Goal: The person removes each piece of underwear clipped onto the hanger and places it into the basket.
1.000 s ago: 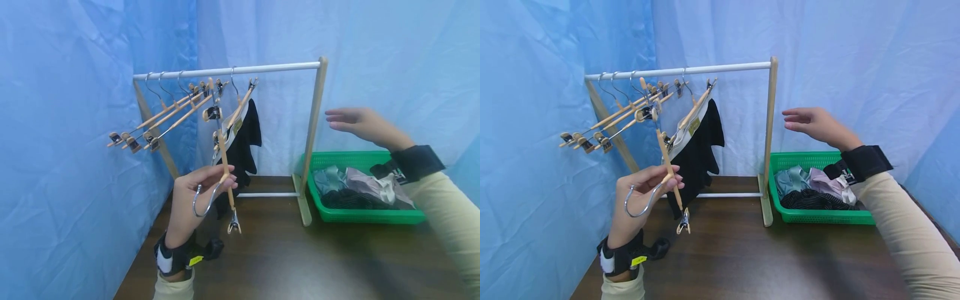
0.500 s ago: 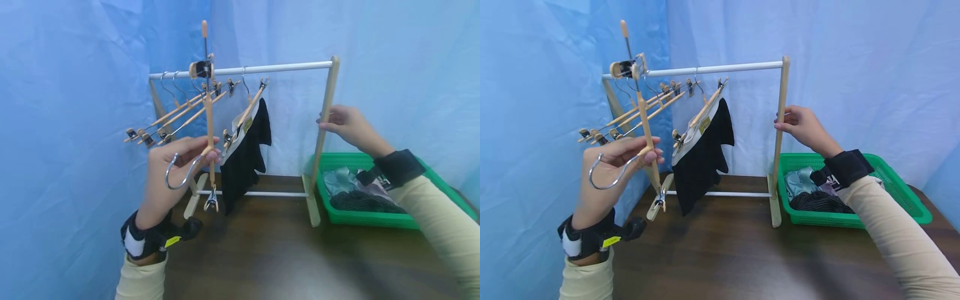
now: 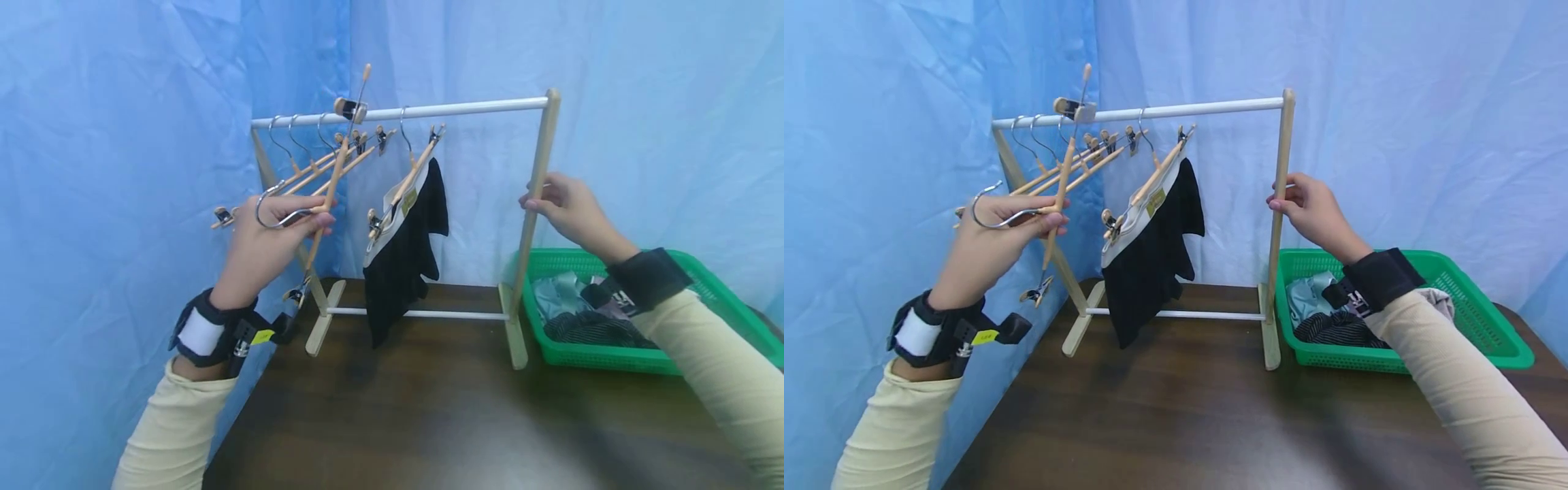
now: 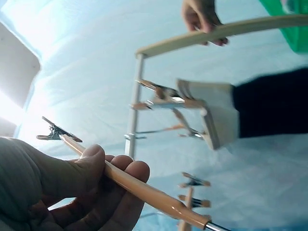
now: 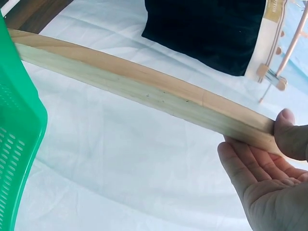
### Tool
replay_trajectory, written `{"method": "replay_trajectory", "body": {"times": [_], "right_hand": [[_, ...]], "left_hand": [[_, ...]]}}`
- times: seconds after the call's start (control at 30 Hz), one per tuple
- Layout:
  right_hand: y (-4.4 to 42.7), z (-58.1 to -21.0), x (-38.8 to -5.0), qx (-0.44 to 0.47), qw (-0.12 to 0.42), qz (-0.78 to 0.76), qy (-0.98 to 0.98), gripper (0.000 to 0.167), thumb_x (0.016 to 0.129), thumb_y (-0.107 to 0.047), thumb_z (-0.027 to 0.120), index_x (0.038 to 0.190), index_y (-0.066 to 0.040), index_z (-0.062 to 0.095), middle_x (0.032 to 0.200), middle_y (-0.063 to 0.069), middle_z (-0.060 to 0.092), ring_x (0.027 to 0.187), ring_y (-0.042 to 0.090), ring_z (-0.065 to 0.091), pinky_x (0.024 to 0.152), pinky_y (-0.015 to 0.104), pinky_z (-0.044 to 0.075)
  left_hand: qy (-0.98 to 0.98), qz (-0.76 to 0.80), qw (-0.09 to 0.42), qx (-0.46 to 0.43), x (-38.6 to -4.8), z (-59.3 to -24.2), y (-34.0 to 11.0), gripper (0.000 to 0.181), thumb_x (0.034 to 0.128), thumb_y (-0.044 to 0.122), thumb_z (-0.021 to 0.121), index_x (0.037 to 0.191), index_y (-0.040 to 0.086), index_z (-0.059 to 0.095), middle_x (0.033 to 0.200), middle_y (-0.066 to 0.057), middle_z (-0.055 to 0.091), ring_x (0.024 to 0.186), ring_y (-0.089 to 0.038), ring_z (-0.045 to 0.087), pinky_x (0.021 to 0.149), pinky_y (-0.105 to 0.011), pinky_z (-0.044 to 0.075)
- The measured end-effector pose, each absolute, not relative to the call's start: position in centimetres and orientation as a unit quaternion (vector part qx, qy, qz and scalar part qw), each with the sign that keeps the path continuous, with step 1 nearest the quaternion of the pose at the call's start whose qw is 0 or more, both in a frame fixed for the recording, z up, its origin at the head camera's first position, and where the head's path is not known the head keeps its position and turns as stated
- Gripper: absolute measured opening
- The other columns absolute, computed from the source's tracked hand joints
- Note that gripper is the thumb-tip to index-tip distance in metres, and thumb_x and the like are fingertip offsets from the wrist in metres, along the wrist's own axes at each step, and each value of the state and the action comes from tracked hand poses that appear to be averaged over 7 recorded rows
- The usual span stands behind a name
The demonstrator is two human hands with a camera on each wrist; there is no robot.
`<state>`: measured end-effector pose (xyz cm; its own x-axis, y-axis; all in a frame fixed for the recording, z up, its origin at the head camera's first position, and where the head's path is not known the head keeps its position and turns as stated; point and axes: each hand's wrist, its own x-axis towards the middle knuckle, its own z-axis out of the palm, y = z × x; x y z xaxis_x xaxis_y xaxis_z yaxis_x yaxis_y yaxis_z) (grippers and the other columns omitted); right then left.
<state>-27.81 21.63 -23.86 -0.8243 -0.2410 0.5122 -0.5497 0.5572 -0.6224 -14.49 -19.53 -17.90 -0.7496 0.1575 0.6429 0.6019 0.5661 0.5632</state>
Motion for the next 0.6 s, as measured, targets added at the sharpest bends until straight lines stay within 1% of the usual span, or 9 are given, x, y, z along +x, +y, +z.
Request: {"method": "replay_trajectory", "body": {"times": [0.03,0.1,0.13,0.2,0.27,0.37,0.43,0.5,0.6], "right_hand": [[21.6,-23.8,-27.8,0.228,0.188,0.413,-0.862,0.033,0.104,-0.013,0.059,0.132,0.006,0.055,0.125,0.031,0.066,0.121,0.046,0.063,0.106,0.062,0.046],[21.5,-23.8,-27.8,0.224,0.187,0.416,-0.861,0.034,0.104,-0.012,0.059,0.132,0.006,0.055,0.126,0.032,0.065,0.122,0.047,0.062,0.107,0.063,0.045],[21.5,-23.8,-27.8,0.221,0.187,0.415,-0.862,0.034,0.104,-0.012,0.059,0.132,0.006,0.055,0.126,0.032,0.065,0.122,0.047,0.062,0.107,0.063,0.045],[21.5,-23.8,-27.7,0.217,0.187,0.414,-0.864,0.035,0.104,-0.013,0.059,0.133,0.006,0.054,0.127,0.032,0.065,0.122,0.047,0.062,0.107,0.063,0.045],[21.4,-23.8,-27.7,0.215,0.185,0.413,-0.865,0.035,0.104,-0.013,0.059,0.134,0.005,0.054,0.127,0.031,0.065,0.123,0.048,0.061,0.107,0.064,0.044],[21.3,-23.7,-27.7,0.214,0.185,0.414,-0.865,0.036,0.104,-0.013,0.059,0.134,0.006,0.054,0.127,0.032,0.064,0.124,0.049,0.060,0.107,0.065,0.044],[21.3,-23.7,-27.7,0.215,0.185,0.415,-0.865,0.036,0.104,-0.014,0.059,0.134,0.005,0.054,0.127,0.032,0.064,0.124,0.049,0.060,0.107,0.065,0.044],[21.2,-23.7,-27.8,0.215,0.187,0.415,-0.864,0.036,0.104,-0.014,0.060,0.133,0.006,0.054,0.127,0.032,0.065,0.124,0.048,0.061,0.107,0.065,0.044],[21.2,-23.7,-27.8,0.213,0.187,0.415,-0.864,0.035,0.104,-0.013,0.060,0.133,0.005,0.055,0.127,0.032,0.065,0.124,0.048,0.061,0.106,0.066,0.044]], "left_hand": [[-0.851,-0.403,0.260,-0.214,-14.8,-18.0,-19.7,0.025,0.0955,0.013,0.072,0.118,0.003,0.075,0.100,-0.020,0.078,0.077,0.004,0.071,0.073,-0.015,0.054],[-0.868,-0.392,0.235,-0.193,-15.4,-18.2,-20.0,0.026,0.0968,0.017,0.071,0.119,0.004,0.075,0.100,-0.020,0.078,0.077,0.003,0.071,0.066,-0.017,0.049],[-0.876,-0.386,0.222,-0.184,-15.8,-18.3,-20.2,0.026,0.0974,0.017,0.070,0.119,0.004,0.075,0.100,-0.019,0.078,0.078,0.001,0.072,0.063,-0.018,0.046],[-0.893,-0.366,0.202,-0.167,-16.5,-18.5,-20.4,0.026,0.0980,0.019,0.070,0.119,0.005,0.075,0.100,-0.018,0.078,0.080,-0.006,0.074,0.061,-0.021,0.043],[-0.907,-0.344,0.187,-0.155,-17.2,-18.7,-20.5,0.025,0.0986,0.019,0.069,0.118,0.005,0.076,0.099,-0.018,0.078,0.083,-0.016,0.075,0.062,-0.024,0.043],[-0.921,-0.312,0.180,-0.152,-18.0,-18.8,-20.7,0.021,0.0982,0.017,0.069,0.113,0.004,0.078,0.094,-0.018,0.078,0.084,-0.027,0.074,0.069,-0.028,0.048],[-0.927,-0.296,0.177,-0.150,-18.6,-18.8,-20.8,0.020,0.0974,0.015,0.070,0.111,0.003,0.078,0.092,-0.018,0.078,0.083,-0.030,0.073,0.068,-0.029,0.048],[-0.933,-0.281,0.173,-0.144,-19.1,-18.7,-20.9,0.019,0.0972,0.014,0.070,0.109,0.002,0.079,0.090,-0.018,0.078,0.081,-0.030,0.073,0.067,-0.029,0.049],[-0.943,-0.270,0.157,-0.118,-19.6,-18.3,-20.7,0.020,0.0982,0.015,0.069,0.111,0.002,0.078,0.092,-0.018,0.078,0.082,-0.029,0.074,0.070,-0.031,0.052]]}}
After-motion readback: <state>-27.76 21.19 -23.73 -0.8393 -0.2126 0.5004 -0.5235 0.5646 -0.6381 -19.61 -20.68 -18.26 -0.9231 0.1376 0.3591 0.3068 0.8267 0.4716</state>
